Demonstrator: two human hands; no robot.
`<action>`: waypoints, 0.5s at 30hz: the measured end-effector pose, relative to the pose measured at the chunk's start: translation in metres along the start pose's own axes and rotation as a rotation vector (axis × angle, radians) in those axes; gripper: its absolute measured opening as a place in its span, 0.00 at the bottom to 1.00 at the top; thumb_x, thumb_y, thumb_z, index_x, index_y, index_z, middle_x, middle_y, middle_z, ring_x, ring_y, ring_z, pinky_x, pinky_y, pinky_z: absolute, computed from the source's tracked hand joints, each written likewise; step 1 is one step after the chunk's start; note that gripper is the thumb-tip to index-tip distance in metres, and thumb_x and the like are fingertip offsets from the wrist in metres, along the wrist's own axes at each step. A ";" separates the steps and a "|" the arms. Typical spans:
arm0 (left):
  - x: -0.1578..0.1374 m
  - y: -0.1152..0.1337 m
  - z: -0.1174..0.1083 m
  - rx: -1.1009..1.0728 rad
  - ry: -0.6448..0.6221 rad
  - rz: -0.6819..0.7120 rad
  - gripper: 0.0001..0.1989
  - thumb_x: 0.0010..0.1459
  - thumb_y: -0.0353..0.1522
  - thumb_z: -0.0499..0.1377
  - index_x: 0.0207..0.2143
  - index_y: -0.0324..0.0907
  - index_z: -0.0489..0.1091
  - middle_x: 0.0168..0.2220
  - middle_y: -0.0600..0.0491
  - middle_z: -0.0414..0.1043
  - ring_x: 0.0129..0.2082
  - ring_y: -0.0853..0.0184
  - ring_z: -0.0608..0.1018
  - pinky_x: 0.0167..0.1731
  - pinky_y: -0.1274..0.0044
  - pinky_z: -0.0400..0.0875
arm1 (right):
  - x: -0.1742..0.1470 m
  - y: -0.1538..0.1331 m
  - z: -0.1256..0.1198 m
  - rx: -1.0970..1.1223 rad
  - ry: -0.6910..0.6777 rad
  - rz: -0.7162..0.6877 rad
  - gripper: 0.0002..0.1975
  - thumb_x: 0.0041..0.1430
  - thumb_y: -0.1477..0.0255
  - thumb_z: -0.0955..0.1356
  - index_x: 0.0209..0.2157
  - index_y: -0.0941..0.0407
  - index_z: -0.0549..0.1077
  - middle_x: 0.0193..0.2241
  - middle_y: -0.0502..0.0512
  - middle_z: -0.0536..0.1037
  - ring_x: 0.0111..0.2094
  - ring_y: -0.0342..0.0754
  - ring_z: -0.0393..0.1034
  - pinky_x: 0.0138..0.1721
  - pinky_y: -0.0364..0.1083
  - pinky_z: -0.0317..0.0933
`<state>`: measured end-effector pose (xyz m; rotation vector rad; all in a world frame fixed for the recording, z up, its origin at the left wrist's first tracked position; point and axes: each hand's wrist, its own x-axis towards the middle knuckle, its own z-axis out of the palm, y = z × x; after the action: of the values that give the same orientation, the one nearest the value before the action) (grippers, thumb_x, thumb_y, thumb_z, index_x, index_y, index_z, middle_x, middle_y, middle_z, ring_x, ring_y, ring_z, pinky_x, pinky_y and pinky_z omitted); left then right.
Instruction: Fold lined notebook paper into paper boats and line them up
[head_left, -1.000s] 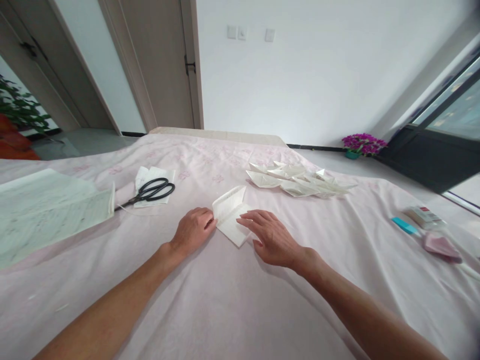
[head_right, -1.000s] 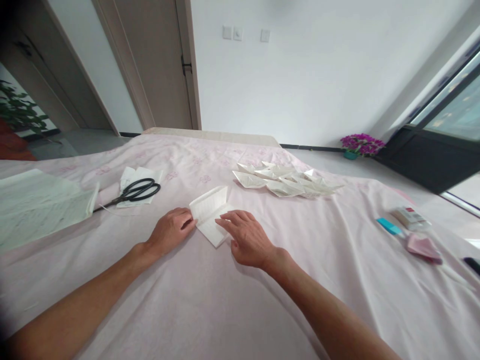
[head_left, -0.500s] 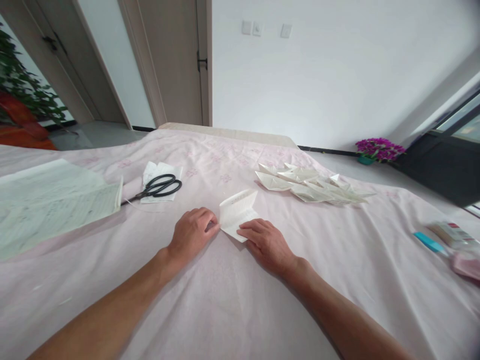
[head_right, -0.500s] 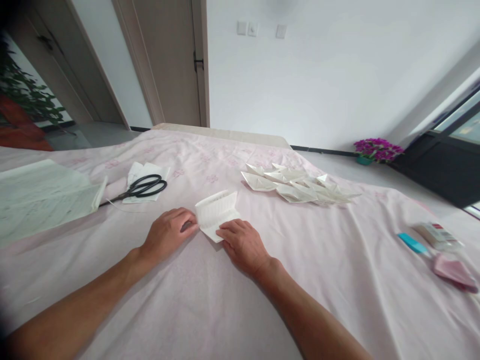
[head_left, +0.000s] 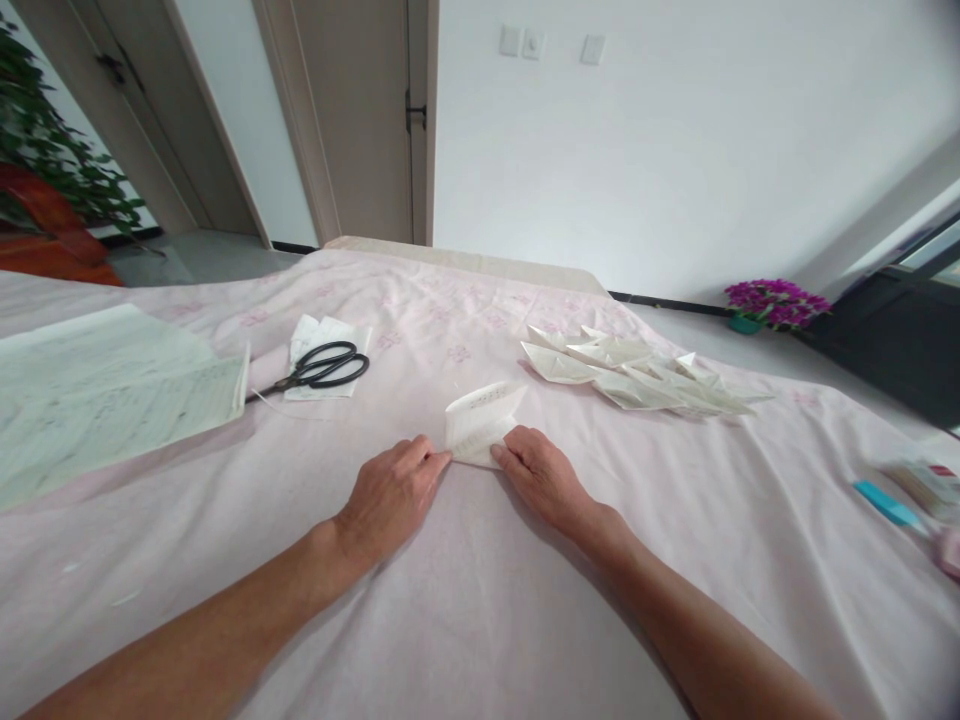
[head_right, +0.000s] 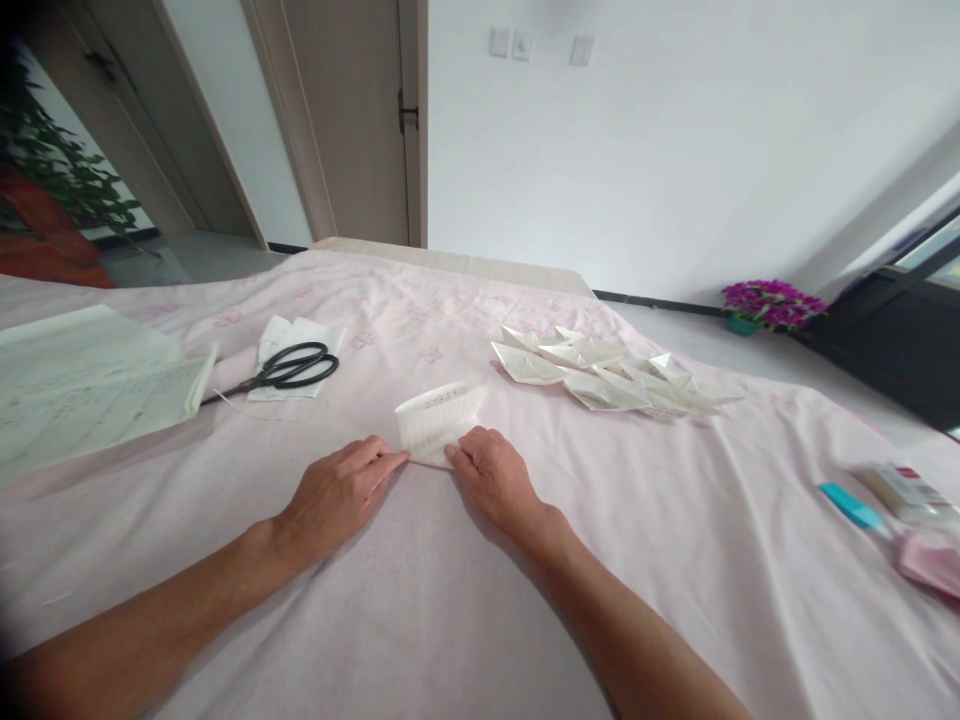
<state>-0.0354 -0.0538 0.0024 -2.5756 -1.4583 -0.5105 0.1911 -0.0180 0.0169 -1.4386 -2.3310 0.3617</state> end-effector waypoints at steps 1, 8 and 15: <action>0.000 0.000 0.000 0.002 -0.010 -0.007 0.12 0.65 0.26 0.51 0.45 0.44 0.72 0.34 0.52 0.70 0.33 0.68 0.74 0.32 0.77 0.69 | 0.003 0.000 0.000 -0.010 -0.010 0.043 0.18 0.68 0.68 0.60 0.22 0.56 0.64 0.24 0.49 0.69 0.29 0.43 0.62 0.32 0.43 0.51; 0.000 -0.001 0.002 -0.017 -0.051 -0.053 0.12 0.64 0.26 0.52 0.45 0.44 0.72 0.36 0.52 0.70 0.35 0.67 0.75 0.33 0.76 0.70 | 0.009 -0.004 0.002 -0.085 0.019 0.174 0.16 0.66 0.68 0.61 0.23 0.56 0.65 0.27 0.49 0.67 0.27 0.41 0.60 0.29 0.42 0.45; -0.001 -0.001 0.001 0.013 -0.013 -0.033 0.12 0.64 0.26 0.52 0.45 0.43 0.71 0.34 0.52 0.70 0.33 0.67 0.75 0.32 0.76 0.70 | 0.009 -0.004 0.009 -0.129 0.080 0.181 0.15 0.64 0.70 0.62 0.23 0.56 0.65 0.28 0.49 0.67 0.26 0.40 0.59 0.27 0.43 0.43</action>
<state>-0.0365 -0.0538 0.0006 -2.5540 -1.5052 -0.4874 0.1804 -0.0119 0.0116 -1.6993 -2.2022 0.2009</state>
